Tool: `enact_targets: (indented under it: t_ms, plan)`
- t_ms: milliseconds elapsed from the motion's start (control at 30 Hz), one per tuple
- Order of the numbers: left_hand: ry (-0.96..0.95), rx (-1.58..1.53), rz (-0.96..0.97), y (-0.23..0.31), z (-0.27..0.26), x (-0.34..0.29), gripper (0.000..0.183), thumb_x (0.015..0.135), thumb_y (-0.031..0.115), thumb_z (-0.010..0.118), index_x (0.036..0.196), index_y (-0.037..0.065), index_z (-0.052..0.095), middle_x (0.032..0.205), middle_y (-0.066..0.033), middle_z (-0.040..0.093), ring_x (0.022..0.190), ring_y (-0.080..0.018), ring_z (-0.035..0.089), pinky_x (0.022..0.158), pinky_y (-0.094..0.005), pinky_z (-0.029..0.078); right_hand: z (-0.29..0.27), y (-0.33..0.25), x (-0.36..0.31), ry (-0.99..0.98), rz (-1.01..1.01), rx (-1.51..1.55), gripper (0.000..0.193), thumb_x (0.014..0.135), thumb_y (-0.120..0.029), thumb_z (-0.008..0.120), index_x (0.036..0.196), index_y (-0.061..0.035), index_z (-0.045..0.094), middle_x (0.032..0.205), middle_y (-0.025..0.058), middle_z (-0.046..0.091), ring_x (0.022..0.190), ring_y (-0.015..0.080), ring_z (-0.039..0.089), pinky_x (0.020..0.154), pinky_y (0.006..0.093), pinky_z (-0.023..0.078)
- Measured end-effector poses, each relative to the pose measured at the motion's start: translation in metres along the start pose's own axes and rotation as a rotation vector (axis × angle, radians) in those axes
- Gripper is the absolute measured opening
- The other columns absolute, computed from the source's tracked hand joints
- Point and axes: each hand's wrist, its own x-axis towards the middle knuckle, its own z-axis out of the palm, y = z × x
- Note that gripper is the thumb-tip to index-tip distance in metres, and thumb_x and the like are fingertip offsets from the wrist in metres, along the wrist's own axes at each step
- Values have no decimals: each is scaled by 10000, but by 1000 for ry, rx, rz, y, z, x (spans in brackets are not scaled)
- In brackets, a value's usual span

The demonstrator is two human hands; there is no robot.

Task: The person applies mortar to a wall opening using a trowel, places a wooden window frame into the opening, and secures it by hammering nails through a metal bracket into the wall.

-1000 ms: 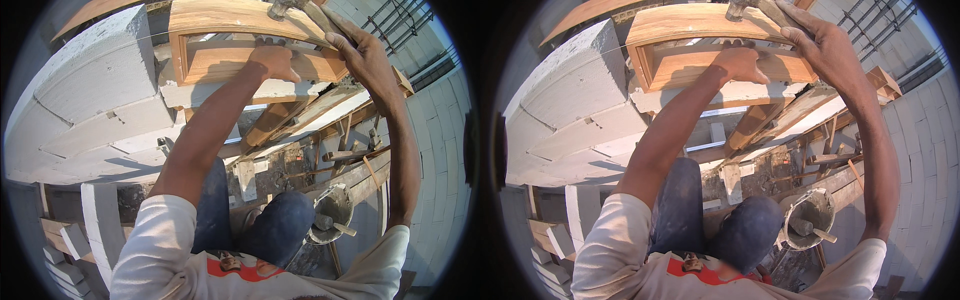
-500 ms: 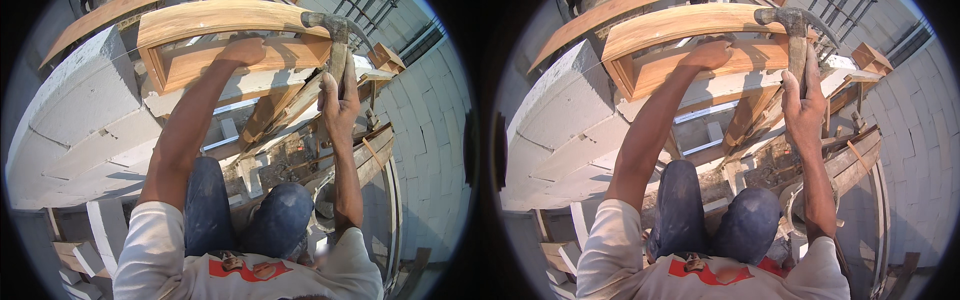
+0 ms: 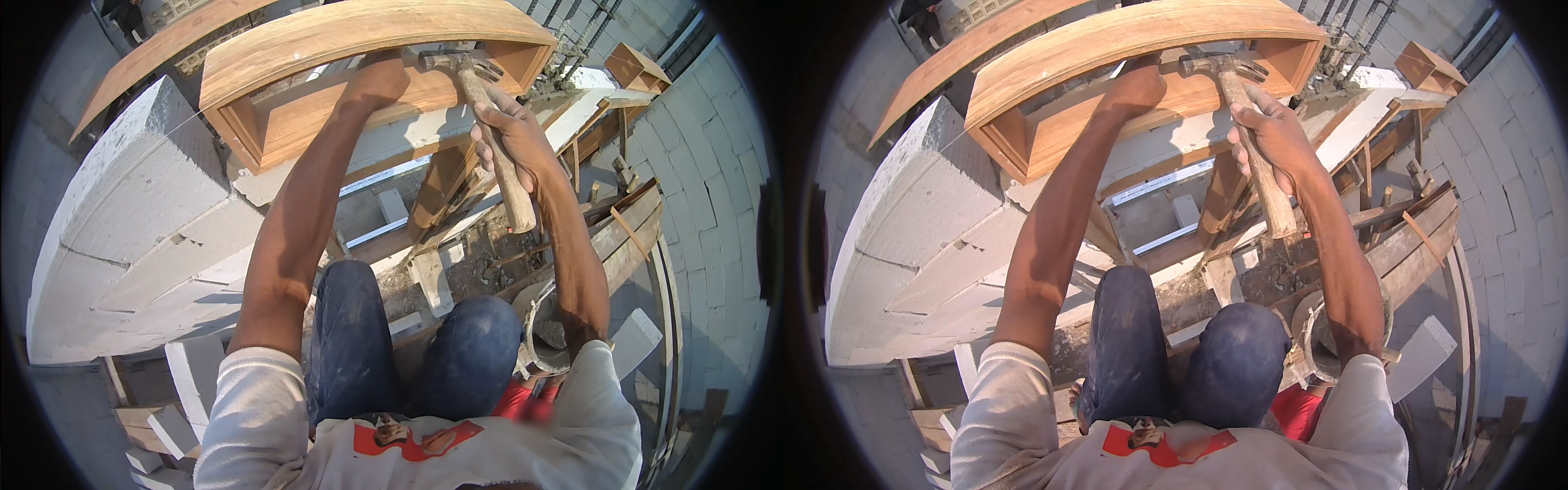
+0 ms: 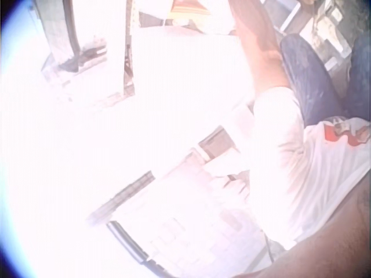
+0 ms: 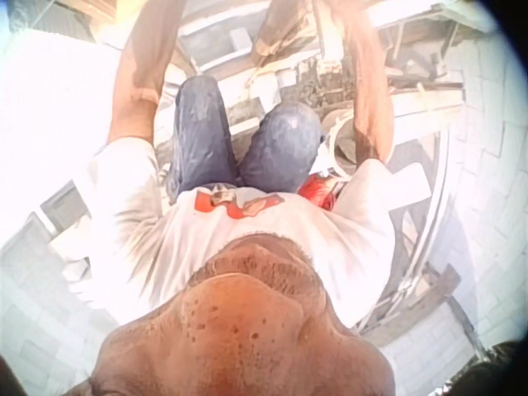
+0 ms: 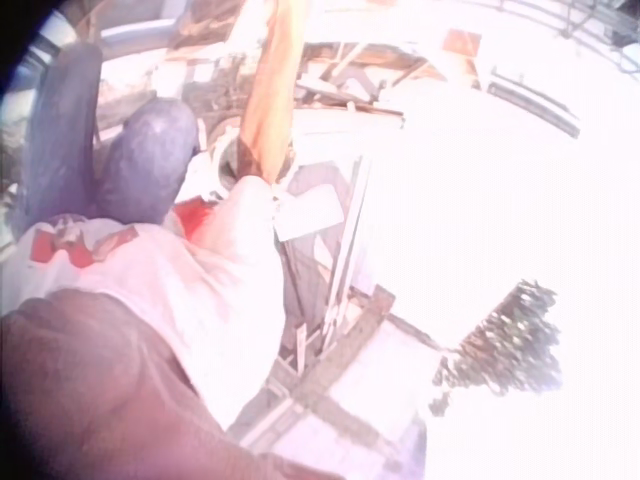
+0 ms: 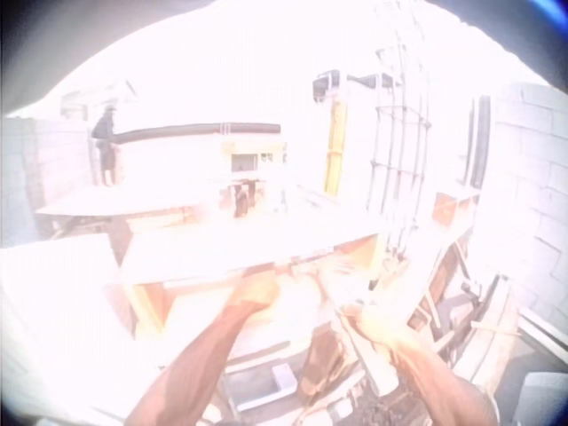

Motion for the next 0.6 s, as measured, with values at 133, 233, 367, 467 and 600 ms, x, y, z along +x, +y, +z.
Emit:
enact_targets:
  t_ms: [133,233,367,467,600]
  plan:
    - [208,-148,7,-9,8,-2,534,1008,135,438,1515,-14,514,1560,-309,507,1440,-449,507,1211,-521,416,6,-11,7,37,-27,-228,666,1078,-214,624,1678,-134,345,723,13,593,477,102,557,402,274,493]
    - [424,16,166,-36,26,22,488,1094,267,376,1505,53,528,1584,-230,511,1426,-437,507,1180,-522,428,2,-32,18,38,-29,-561,679,1073,-265,630,1686,-166,355,708,18,582,487,94,576,438,270,492]
    - [520,421,248,-80,29,47,514,1116,239,342,1585,49,436,1665,-261,385,1512,-444,397,1253,-499,356,19,-31,23,65,-162,-769,633,1091,-314,569,1673,-147,384,718,60,600,496,108,600,464,295,513]
    - [436,142,224,-44,35,35,517,1117,246,340,1586,50,434,1665,-260,385,1510,-444,398,1252,-499,356,-5,-29,37,39,-147,-1212,613,1102,-365,525,1659,-135,410,752,91,639,512,163,622,569,361,582]
    - [422,75,205,-37,25,25,520,1119,255,338,1588,50,431,1666,-258,386,1508,-445,400,1252,-499,357,-9,-18,36,88,-386,-1219,606,1107,-424,477,1640,-138,433,1121,244,736,802,356,729,930,466,581]
